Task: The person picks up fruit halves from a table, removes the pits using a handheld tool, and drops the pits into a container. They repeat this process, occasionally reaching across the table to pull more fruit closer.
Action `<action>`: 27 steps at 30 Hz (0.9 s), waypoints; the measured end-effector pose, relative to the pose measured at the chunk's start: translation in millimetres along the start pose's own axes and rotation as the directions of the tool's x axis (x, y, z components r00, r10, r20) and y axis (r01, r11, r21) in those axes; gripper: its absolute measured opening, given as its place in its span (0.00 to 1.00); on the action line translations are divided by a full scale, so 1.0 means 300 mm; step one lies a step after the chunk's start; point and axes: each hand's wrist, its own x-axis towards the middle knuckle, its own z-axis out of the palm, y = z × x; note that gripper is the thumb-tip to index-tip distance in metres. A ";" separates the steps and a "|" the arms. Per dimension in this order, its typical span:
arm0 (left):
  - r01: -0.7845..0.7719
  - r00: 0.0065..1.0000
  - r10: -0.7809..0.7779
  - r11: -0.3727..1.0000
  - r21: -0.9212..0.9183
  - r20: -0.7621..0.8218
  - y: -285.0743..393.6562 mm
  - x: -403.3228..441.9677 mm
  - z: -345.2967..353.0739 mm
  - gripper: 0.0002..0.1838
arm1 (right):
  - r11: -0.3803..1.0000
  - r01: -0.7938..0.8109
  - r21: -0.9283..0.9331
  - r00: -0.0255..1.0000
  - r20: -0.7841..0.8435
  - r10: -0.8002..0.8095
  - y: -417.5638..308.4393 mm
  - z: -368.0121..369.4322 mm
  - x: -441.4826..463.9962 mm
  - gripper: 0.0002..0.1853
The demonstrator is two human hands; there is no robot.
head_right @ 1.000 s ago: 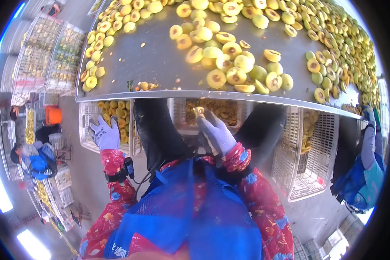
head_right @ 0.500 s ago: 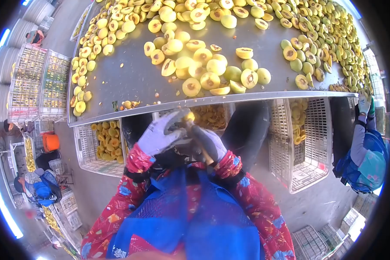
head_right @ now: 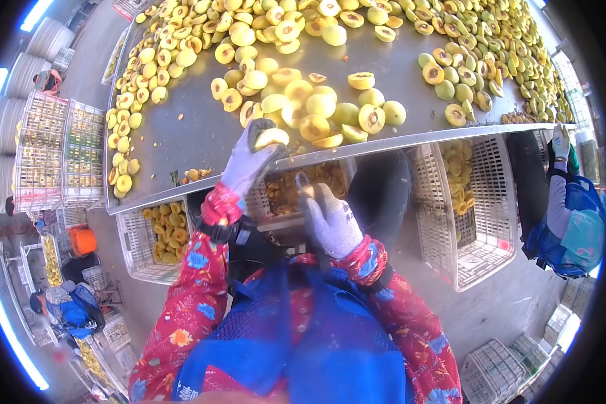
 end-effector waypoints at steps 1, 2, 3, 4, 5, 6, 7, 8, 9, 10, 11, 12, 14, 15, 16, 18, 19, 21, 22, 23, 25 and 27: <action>0.069 0.997 -0.052 0.951 -0.303 0.064 0.012 -0.038 -0.010 0.24 | 0.991 0.116 -0.065 0.993 0.000 -0.116 -0.017 0.011 0.006 0.11; -0.083 0.995 0.091 0.984 -0.157 0.046 0.018 -0.079 -0.017 0.22 | 0.965 0.230 -0.129 0.973 0.008 -0.231 -0.027 0.025 0.009 0.12; -0.231 0.972 0.231 0.973 -0.006 0.047 0.021 -0.124 -0.024 0.21 | 0.931 0.278 -0.238 0.958 0.004 -0.285 -0.029 0.040 0.009 0.13; -0.184 0.982 0.186 0.978 -0.096 0.011 0.006 -0.162 -0.025 0.20 | 0.882 0.322 -0.343 0.940 0.007 -0.341 -0.030 0.057 0.010 0.14; -0.143 0.990 0.141 0.972 -0.188 -0.025 -0.008 -0.199 -0.026 0.19 | 0.821 0.360 -0.444 0.919 0.015 -0.394 -0.040 0.076 0.013 0.14; 0.075 0.994 -0.108 0.855 -0.513 -0.035 -0.051 -0.228 -0.017 0.20 | 0.822 0.361 -0.440 0.920 0.027 -0.390 -0.074 0.088 0.013 0.14; 0.246 0.940 -0.338 0.587 -0.771 0.042 -0.076 -0.245 -0.014 0.21 | 0.820 0.354 -0.449 0.924 0.034 -0.380 -0.085 0.098 0.011 0.14; 0.264 0.960 -0.249 0.649 -0.714 0.129 0.021 -0.272 -0.028 0.23 | 0.818 0.345 -0.460 0.929 0.041 -0.369 -0.089 0.107 0.006 0.13; 0.260 0.964 -0.155 0.711 -0.654 0.215 0.118 -0.301 -0.042 0.25 | 0.816 0.336 -0.471 0.933 0.049 -0.356 -0.091 0.113 0.002 0.13; 0.194 0.981 -0.174 0.796 -0.573 0.090 0.113 -0.310 -0.011 0.24 | 0.821 0.333 -0.464 0.935 0.052 -0.350 -0.086 0.120 0.000 0.13; 0.139 0.984 -0.176 0.870 -0.473 -0.035 0.108 -0.316 0.020 0.24 | 0.827 0.329 -0.456 0.938 0.053 -0.344 -0.078 0.129 -0.002 0.13; 0.042 0.976 -0.110 0.942 -0.334 -0.189 0.060 -0.311 0.045 0.25 | 0.833 0.326 -0.448 0.939 0.054 -0.338 -0.074 0.136 -0.004 0.13; -0.089 0.965 0.060 0.991 -0.101 -0.256 0.002 -0.308 0.044 0.25 | 0.840 0.303 -0.449 0.951 0.082 -0.299 -0.073 0.144 -0.009 0.12; -0.148 0.950 0.148 0.989 0.020 -0.273 -0.015 -0.311 0.045 0.25 | 0.844 0.291 -0.450 0.956 0.096 -0.278 -0.073 0.148 -0.012 0.12; -0.029 0.968 -0.032 0.971 -0.236 -0.251 0.043 -0.319 0.056 0.24 | 0.856 0.331 -0.397 0.943 0.112 -0.313 -0.056 0.154 -0.012 0.12; -0.131 0.952 0.075 0.976 -0.176 -0.296 -0.030 -0.312 0.063 0.21 | 0.865 0.413 -0.286 0.911 0.137 -0.390 -0.011 0.161 0.002 0.13; -0.146 0.950 0.083 0.970 -0.192 -0.301 -0.041 -0.313 0.069 0.19 | 0.978 0.201 -0.052 0.964 0.190 -0.188 -0.030 0.153 0.006 0.13; -0.139 0.954 0.055 0.952 -0.271 -0.295 -0.038 -0.315 0.083 0.16 | 0.882 -0.321 0.345 0.895 0.416 0.162 -0.107 0.123 0.016 0.14; -0.118 0.959 0.020 0.935 -0.333 -0.284 -0.032 -0.317 0.086 0.15 | 0.643 -0.599 0.477 0.785 0.509 0.354 -0.131 0.114 0.018 0.16; -0.179 0.954 0.097 0.944 -0.279 -0.283 -0.045 -0.315 0.082 0.13 | 0.380 -0.701 0.603 0.701 0.681 0.212 -0.097 0.115 0.020 0.16; -0.298 0.931 0.249 0.940 -0.166 -0.266 -0.074 -0.308 0.072 0.11 | -0.212 -0.827 0.521 0.559 0.800 -0.218 0.000 0.127 0.024 0.17; -0.068 0.942 -0.163 0.764 -0.642 -0.294 -0.059 -0.311 0.069 0.15 | -0.274 -0.780 0.563 0.620 0.756 -0.210 0.019 0.139 0.007 0.20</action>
